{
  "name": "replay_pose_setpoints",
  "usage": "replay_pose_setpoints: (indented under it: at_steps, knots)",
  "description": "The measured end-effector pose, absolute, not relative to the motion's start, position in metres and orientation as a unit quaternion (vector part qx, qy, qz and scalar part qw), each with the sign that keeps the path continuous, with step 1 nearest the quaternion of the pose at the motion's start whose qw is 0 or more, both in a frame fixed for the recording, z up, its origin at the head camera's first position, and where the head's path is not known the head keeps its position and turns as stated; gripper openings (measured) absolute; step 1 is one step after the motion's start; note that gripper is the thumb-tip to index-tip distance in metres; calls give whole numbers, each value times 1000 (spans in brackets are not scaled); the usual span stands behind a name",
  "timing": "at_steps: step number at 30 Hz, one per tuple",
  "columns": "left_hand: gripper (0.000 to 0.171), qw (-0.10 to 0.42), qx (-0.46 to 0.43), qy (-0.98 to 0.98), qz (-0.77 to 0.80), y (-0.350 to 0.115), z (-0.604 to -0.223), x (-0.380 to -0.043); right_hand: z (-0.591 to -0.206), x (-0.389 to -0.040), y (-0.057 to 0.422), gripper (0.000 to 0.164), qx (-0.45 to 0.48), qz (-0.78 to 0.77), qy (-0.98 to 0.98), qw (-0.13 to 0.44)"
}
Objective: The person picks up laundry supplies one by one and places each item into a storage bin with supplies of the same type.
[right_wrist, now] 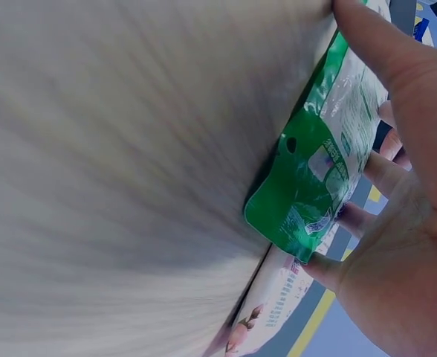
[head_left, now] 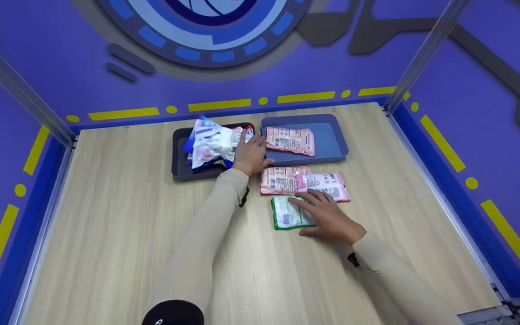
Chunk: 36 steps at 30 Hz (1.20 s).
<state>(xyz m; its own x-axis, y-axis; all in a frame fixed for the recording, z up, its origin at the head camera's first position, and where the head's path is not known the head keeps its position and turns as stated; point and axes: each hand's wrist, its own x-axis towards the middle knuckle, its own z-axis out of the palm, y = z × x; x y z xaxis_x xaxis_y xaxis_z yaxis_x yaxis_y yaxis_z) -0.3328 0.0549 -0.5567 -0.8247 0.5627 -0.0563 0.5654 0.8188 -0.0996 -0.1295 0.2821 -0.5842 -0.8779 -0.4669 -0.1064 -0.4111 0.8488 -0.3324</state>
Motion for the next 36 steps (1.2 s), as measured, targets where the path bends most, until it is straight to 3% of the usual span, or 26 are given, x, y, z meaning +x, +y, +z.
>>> replay_pose_setpoints:
  at_steps: [36]
  knots:
    - [74,17,293,954,-64,55,-557,-334,-581,-131,282,93,-232,-164,955,84]
